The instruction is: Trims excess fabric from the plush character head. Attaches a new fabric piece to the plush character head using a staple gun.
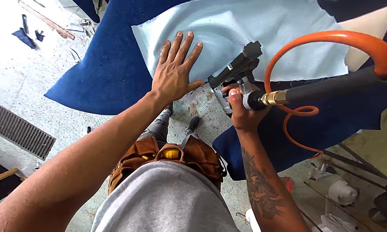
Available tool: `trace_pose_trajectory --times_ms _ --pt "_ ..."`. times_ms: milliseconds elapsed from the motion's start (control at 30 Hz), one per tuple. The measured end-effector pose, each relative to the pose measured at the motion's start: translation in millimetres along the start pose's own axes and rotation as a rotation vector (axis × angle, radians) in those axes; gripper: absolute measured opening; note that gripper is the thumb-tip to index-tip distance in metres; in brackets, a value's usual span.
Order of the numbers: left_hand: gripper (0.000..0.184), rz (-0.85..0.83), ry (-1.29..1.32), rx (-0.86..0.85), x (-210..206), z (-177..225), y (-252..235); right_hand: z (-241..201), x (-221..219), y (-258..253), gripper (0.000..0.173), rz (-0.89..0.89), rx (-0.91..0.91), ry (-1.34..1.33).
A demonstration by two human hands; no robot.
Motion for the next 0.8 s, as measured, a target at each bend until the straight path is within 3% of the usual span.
trace_pose_trajectory --times_ms 500,567,667,800 --pt "0.096 -0.021 -0.021 -0.059 2.5 8.7 22.7 -5.0 5.2 22.9 0.015 0.043 -0.044 -0.034" --pt "0.081 0.072 0.094 -0.143 8.2 6.6 32.6 -3.6 4.1 24.0 0.016 0.042 -0.049 -0.053" --pt "0.025 0.238 0.255 -0.270 17.3 0.6 61.5 -2.2 4.8 27.5 0.016 0.061 -0.056 -0.075" --pt "0.017 0.336 0.177 -0.368 25.9 3.1 81.2 -2.0 10.3 36.4 0.014 0.092 -0.071 -0.096"
Point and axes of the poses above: each hand's wrist, its own y-axis away from the middle knuckle, its own x-axis out of the back of the hand, z = x × y, the point moved 5 cm from there along -y, towards the middle knuckle, and after that the axes turned 8 degrees about -x, right-handed, at the moved point
